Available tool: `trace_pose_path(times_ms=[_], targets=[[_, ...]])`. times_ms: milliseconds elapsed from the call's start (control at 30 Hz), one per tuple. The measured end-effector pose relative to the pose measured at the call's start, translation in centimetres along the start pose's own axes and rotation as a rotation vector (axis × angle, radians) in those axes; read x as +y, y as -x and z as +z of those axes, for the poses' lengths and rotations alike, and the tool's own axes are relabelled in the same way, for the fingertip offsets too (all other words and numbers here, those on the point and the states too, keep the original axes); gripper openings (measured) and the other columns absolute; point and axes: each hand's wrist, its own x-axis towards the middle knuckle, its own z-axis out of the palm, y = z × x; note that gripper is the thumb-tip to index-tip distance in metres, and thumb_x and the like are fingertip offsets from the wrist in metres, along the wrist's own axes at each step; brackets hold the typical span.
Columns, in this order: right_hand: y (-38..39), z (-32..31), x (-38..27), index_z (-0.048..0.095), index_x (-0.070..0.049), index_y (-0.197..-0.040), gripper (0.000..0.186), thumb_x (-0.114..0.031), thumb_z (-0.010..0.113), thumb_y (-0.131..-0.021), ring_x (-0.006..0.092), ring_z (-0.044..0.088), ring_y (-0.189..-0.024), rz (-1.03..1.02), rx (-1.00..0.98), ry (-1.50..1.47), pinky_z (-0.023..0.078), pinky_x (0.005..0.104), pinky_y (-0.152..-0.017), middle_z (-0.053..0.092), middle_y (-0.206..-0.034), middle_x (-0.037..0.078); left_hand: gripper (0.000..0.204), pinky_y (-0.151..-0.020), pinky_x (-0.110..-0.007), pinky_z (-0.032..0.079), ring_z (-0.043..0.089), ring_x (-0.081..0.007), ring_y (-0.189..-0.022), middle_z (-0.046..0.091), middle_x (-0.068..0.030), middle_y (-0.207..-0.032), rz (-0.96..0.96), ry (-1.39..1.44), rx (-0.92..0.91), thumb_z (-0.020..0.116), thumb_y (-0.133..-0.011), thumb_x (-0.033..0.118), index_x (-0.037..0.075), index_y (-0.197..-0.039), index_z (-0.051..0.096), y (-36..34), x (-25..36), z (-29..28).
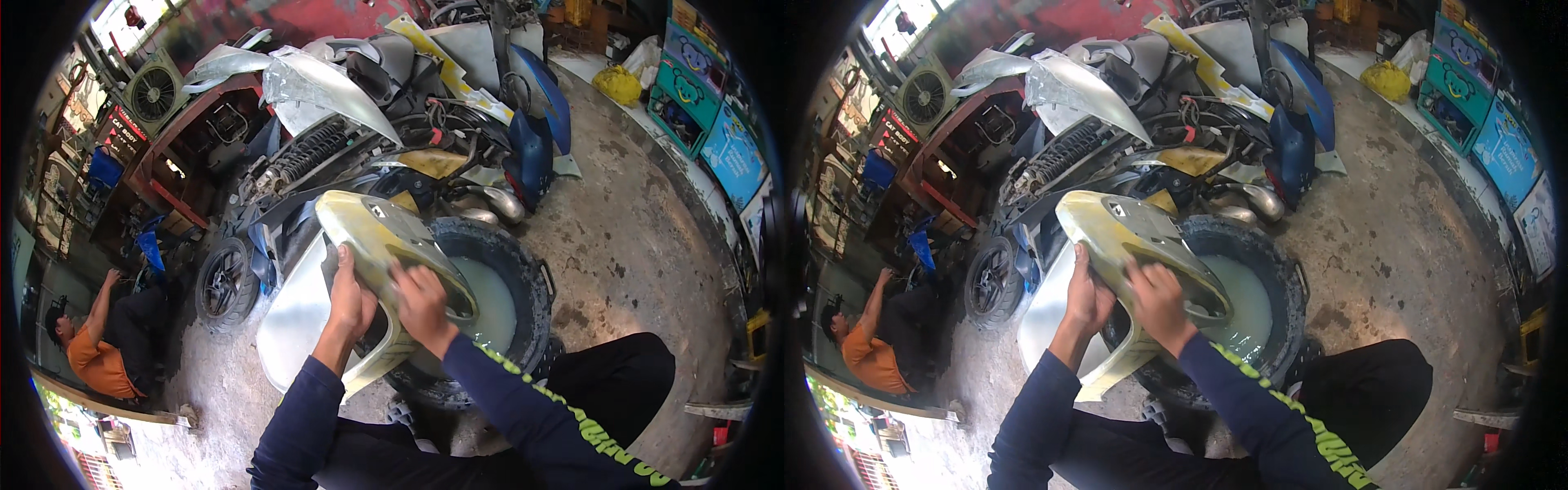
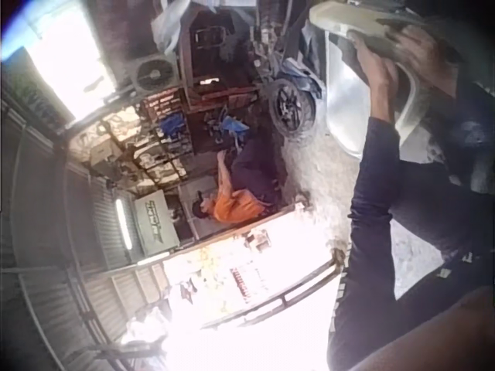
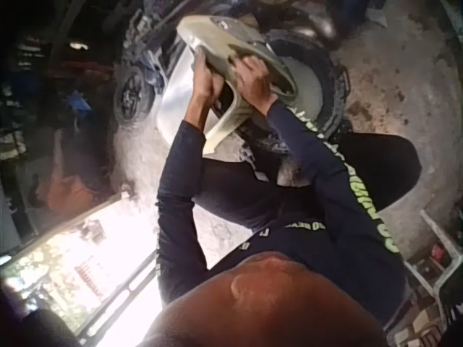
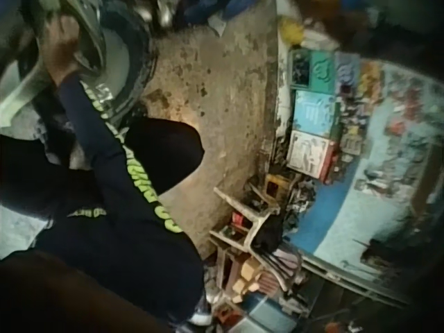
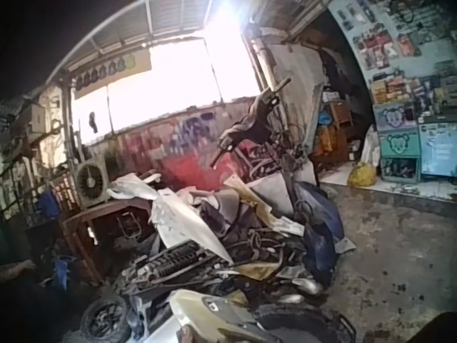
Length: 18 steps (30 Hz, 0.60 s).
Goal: The person wets sandpaper in a basin of water and wet sands a motorcycle panel by hand, repeatedly rubbing and smoothing the surface.
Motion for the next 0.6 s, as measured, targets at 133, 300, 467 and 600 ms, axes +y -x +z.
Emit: trace_pose_path(times_ms=[133, 300, 467, 600], targets=[[0.8, -0.8, 0.2, 0.064, 0.002, -0.131, 0.048, -0.004, 0.067, -0.083, 0.0290, 0.056, -0.078, 0.006, -0.010, -0.013, 0.044, 0.0418, -0.068, 0.055, -0.081, 0.010, 0.062, -0.118, -0.045, 0.035, 0.045, -0.0274, -0.138, 0.045, -0.0137, -0.153, -0.002, 0.074, 0.014, 0.037, -0.110, 0.047, 0.001, -0.152, 0.035, 0.2, 0.6, 0.8], [0.8, -0.9, -0.4, 0.067, 0.004, -0.124, 0.039, -0.001, 0.066, -0.086, 0.0344, 0.057, -0.077, 0.127, 0.022, -0.011, 0.047, 0.0445, -0.070, 0.058, -0.082, 0.014, 0.063, -0.118, -0.045, 0.035, 0.045, -0.0274, -0.138, 0.044, -0.0132, -0.153, -0.026, 0.074, 0.017, 0.037, -0.110, 0.048, 0.002, -0.152, 0.034, 0.2, 0.1, 0.9], [3.0, -2.1, -0.4, 0.063, 0.002, -0.132, 0.047, -0.006, 0.066, -0.085, 0.0299, 0.057, -0.080, 0.114, -0.069, 0.016, 0.046, 0.0423, -0.073, 0.056, -0.083, 0.011, 0.062, -0.118, -0.045, 0.035, 0.045, -0.0275, -0.138, 0.045, -0.0136, -0.153, -0.005, 0.071, 0.039, 0.037, -0.110, 0.048, 0.002, -0.152, 0.033, 0.2, 0.0, 0.8], [0.9, -0.7, -0.4, 0.063, 0.002, -0.132, 0.047, -0.009, 0.066, -0.086, 0.0298, 0.056, -0.081, 0.089, 0.007, -0.005, 0.045, 0.0423, -0.072, 0.054, -0.082, 0.011, 0.062, -0.118, -0.045, 0.035, 0.046, -0.0272, -0.138, 0.046, -0.0134, -0.152, -0.037, 0.088, 0.013, 0.037, -0.110, 0.048, 0.002, -0.152, 0.034, 0.0, -0.1, 0.4]])
